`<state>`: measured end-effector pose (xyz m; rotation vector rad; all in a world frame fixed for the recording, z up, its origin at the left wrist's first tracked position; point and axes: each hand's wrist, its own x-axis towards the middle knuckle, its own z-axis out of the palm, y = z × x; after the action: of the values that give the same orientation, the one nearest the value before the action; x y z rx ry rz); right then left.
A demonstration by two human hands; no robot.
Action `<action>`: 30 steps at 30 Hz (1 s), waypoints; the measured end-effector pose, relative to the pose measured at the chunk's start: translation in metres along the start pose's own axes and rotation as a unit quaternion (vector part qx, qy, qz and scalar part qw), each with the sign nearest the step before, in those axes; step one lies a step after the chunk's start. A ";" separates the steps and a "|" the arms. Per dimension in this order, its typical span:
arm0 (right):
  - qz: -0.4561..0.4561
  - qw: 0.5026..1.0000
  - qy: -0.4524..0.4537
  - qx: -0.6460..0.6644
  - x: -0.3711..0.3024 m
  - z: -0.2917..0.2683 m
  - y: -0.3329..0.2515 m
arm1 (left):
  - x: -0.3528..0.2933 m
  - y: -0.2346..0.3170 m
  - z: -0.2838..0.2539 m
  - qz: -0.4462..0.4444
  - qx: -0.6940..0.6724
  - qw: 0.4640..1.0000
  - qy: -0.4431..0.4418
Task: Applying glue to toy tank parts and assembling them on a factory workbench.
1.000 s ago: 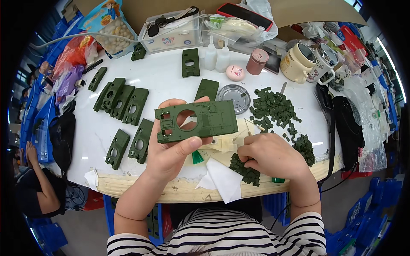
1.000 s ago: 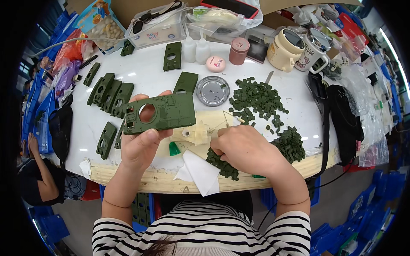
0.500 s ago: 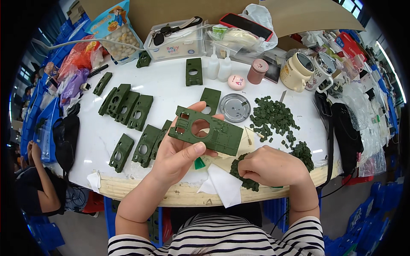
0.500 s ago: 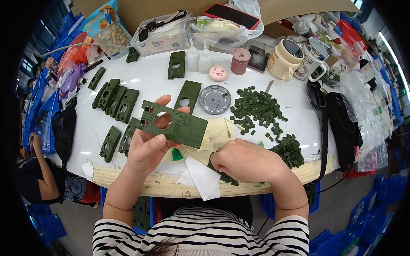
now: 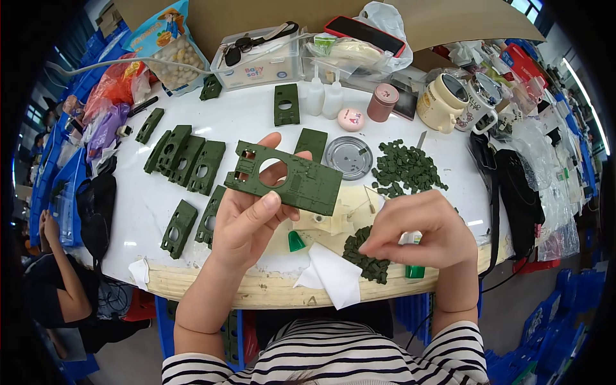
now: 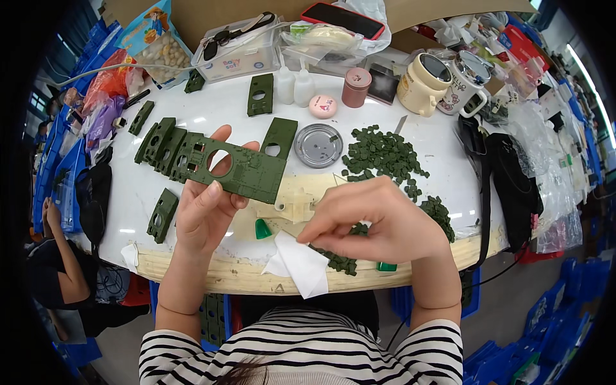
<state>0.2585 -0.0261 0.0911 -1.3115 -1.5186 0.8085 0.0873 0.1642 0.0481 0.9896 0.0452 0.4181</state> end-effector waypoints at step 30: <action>0.059 0.965 0.247 0.056 0.006 0.032 0.006 | -0.023 -0.027 0.018 -0.154 0.047 0.971 -0.177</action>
<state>0.2310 -0.0156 0.0766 -1.4003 -0.9940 0.5731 0.0793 0.1283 0.0328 1.1181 -0.1036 -0.0489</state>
